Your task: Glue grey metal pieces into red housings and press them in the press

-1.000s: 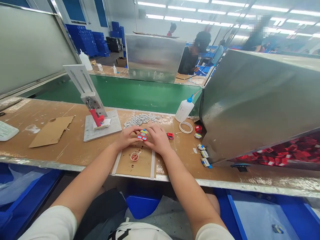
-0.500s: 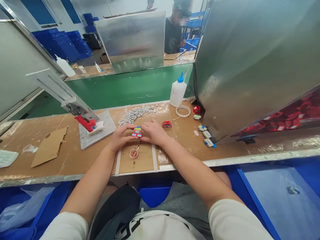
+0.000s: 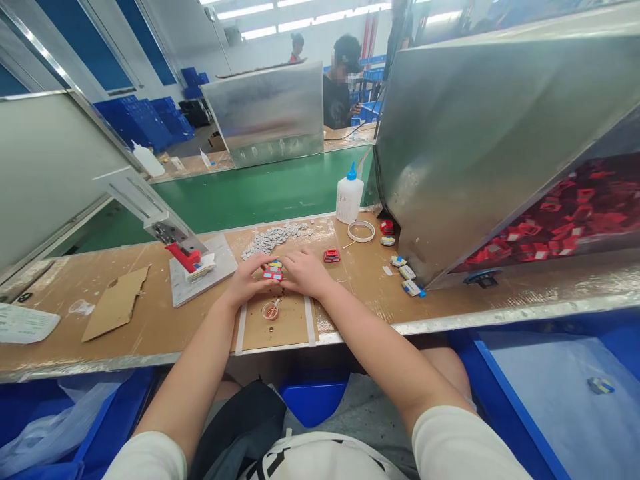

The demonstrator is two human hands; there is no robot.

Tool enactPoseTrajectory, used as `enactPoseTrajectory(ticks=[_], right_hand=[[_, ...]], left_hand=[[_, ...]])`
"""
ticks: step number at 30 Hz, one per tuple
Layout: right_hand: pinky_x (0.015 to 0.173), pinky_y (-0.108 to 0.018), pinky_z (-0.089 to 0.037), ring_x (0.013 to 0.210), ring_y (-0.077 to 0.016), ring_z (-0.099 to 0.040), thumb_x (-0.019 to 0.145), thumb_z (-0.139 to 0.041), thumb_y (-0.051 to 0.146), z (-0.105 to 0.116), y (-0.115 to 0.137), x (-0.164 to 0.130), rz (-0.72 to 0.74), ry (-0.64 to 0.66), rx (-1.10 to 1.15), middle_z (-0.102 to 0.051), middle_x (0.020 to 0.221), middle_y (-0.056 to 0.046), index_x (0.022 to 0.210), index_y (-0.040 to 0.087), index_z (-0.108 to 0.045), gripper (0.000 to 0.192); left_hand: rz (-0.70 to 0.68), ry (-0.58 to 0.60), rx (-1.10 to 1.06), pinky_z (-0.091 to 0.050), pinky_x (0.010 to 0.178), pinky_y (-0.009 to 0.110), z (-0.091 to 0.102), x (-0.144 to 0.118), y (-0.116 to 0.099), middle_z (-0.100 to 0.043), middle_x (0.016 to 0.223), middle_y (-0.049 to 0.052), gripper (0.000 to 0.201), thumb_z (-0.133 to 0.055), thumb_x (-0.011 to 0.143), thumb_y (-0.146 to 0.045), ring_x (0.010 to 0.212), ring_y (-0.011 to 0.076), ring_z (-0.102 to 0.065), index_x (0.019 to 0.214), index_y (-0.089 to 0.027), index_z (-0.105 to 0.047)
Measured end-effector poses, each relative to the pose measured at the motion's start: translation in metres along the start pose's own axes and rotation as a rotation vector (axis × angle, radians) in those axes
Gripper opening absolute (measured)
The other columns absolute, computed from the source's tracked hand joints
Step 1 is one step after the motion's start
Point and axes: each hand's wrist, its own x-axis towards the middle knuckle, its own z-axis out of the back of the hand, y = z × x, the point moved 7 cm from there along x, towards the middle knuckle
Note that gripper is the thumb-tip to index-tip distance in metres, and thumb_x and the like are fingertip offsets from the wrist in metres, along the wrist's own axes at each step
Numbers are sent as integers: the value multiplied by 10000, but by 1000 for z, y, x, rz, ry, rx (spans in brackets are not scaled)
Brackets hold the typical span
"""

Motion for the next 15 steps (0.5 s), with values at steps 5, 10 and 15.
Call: enactPoseTrajectory(ticks=[5, 10, 15], right_hand=[[886, -411, -391, 968, -290, -650, 958, -704, 454, 5, 4, -1, 13, -37, 53, -749, 1040, -140, 1194, 148, -677, 387], [873, -376, -435, 858, -224, -635, 964, -683, 568, 10, -7, -3, -95, -161, 358, -707, 913, -61, 1136, 188, -687, 417], [777, -342, -504, 814, -193, -589, 1008, -613, 528, 10, -21, -4, -190, -318, 641, -648, 933, -44, 1270, 213, -650, 412]], left_hand=[[75, 27, -27, -520, 970, 376, 0, -2, -5, -735, 1213, 120, 537, -864, 824, -455, 1099, 268, -673, 1278, -212, -712], [225, -132, -381, -542, 884, 326, 1, -6, 8, -746, 1165, 124, 617, -804, 842, -620, 981, 220, -710, 1247, -169, -687], [473, -152, -843, -507, 625, 261, -14, 0, 19, -770, 984, 107, 682, -654, 902, -743, 704, 160, -697, 1249, -157, -625]])
